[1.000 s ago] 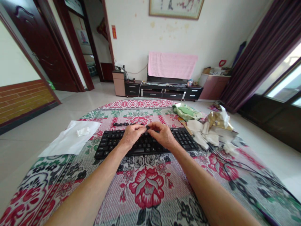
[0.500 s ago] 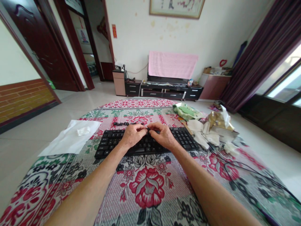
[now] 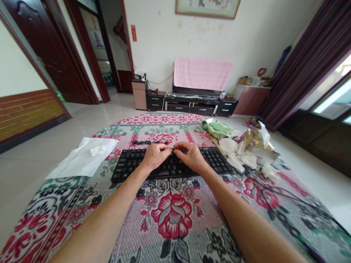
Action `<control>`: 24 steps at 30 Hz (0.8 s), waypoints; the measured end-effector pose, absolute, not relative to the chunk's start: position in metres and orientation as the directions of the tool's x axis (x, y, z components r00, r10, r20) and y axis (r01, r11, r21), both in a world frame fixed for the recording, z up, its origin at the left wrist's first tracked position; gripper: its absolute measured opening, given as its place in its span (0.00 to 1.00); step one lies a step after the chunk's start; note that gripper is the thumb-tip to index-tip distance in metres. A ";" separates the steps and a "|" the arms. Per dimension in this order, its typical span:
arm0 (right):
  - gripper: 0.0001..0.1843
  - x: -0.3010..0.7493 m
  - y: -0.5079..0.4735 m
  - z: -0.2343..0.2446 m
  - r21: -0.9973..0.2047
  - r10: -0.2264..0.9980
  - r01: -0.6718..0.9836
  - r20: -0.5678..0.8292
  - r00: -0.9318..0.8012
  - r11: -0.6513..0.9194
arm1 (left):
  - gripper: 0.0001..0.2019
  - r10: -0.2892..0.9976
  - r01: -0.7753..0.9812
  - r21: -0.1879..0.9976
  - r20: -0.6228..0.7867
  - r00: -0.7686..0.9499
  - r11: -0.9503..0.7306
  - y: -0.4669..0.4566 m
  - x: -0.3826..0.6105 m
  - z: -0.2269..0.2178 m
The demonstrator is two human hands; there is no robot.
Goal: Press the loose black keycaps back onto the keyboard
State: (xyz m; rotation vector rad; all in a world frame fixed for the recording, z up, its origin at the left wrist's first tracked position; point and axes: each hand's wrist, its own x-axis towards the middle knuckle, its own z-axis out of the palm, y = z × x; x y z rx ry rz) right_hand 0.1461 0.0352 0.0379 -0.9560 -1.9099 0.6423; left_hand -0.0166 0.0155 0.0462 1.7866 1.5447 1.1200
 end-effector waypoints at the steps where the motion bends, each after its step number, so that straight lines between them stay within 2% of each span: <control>1: 0.08 0.147 0.035 0.038 -0.730 0.817 0.372 0.475 -0.328 0.574 | 0.12 0.975 0.521 0.833 0.222 -0.005 -0.187 0.016 -0.016 0.046; 4: 0.07 0.148 0.035 0.040 -0.661 0.783 0.422 0.500 -0.370 0.621 | 0.11 0.987 0.461 0.879 0.156 -0.036 -0.123 0.016 -0.015 0.046; 7: 0.07 0.150 0.034 0.043 -0.540 0.717 0.472 0.552 -0.427 0.697 | 0.10 0.993 0.439 0.895 0.111 -0.045 -0.080 0.017 -0.013 0.045; 10: 0.08 0.153 0.034 0.044 -0.443 0.650 0.477 0.568 -0.505 0.759 | 0.11 0.987 0.505 0.854 0.160 -0.022 -0.127 0.017 -0.014 0.044; 15: 0.07 0.159 0.039 0.040 -0.430 0.674 0.520 0.512 -0.532 0.738 | 0.11 0.943 0.666 0.701 0.333 0.008 -0.253 0.016 -0.015 0.042; 19: 0.07 0.161 0.040 0.036 -0.436 0.716 0.568 0.450 -0.534 0.698 | 0.10 0.931 0.707 0.648 0.362 0.040 -0.282 0.017 -0.015 0.039; 24: 0.07 0.161 0.040 0.038 -0.380 0.685 0.571 0.443 -0.578 0.727 | 0.10 0.917 0.735 0.599 0.391 0.077 -0.318 0.018 -0.016 0.035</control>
